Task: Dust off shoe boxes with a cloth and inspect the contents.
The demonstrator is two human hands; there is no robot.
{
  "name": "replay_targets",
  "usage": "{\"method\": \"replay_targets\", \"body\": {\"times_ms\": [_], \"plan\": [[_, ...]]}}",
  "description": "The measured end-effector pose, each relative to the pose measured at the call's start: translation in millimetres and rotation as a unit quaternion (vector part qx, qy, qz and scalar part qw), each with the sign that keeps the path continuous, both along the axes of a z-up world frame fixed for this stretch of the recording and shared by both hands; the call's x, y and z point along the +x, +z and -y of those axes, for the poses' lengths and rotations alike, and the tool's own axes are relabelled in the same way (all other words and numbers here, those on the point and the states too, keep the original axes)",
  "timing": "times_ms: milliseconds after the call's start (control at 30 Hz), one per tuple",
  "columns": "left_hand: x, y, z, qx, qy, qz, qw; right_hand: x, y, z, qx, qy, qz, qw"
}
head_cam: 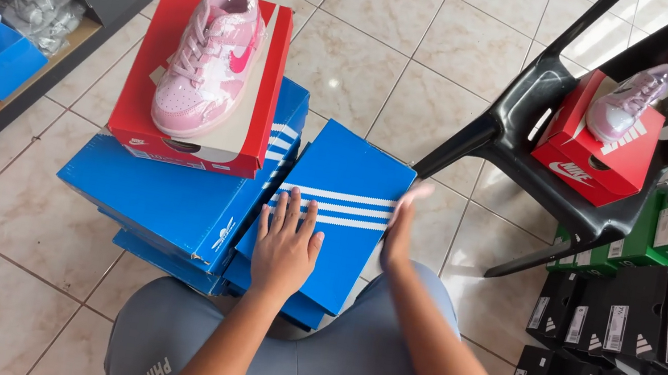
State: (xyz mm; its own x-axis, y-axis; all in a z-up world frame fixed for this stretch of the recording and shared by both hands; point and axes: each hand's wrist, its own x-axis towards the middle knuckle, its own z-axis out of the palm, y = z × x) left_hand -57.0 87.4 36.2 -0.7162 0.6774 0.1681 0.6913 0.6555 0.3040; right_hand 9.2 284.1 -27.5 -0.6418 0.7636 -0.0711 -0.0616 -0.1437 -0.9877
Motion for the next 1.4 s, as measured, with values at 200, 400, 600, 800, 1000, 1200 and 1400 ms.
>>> {"method": "replay_targets", "body": {"times_ms": [200,400,600,800,1000,1200,1400], "plan": [[2.4,2.2,0.7,0.002,0.003,0.004,1.0,9.9,77.6,25.6,0.158,0.055,-0.004,0.986],[2.2,-3.6,-2.1,0.004,0.016,-0.003,1.0,99.4,97.8,148.3,-0.173,0.074,0.116,0.975],[0.4,-2.7,-0.7,0.01,0.011,-0.004,1.0,39.7,80.1,81.9,-0.133,0.056,0.086,0.986],[0.3,-8.4,-1.2,0.033,0.01,-0.007,0.999,-2.0,23.6,-4.1,0.406,-0.011,0.206,0.89],[0.9,-17.9,1.8,0.208,0.049,-0.033,0.976,15.2,55.5,36.9,0.744,0.195,0.185,0.611],[1.4,-2.2,7.7,0.27,-0.009,0.078,0.96,-58.6,20.1,-68.2,0.81,0.166,0.151,0.542],[5.2,1.0,7.9,0.269,-0.016,-0.014,0.963,-36.3,52.4,40.3,0.79,0.195,0.151,0.561]]}}
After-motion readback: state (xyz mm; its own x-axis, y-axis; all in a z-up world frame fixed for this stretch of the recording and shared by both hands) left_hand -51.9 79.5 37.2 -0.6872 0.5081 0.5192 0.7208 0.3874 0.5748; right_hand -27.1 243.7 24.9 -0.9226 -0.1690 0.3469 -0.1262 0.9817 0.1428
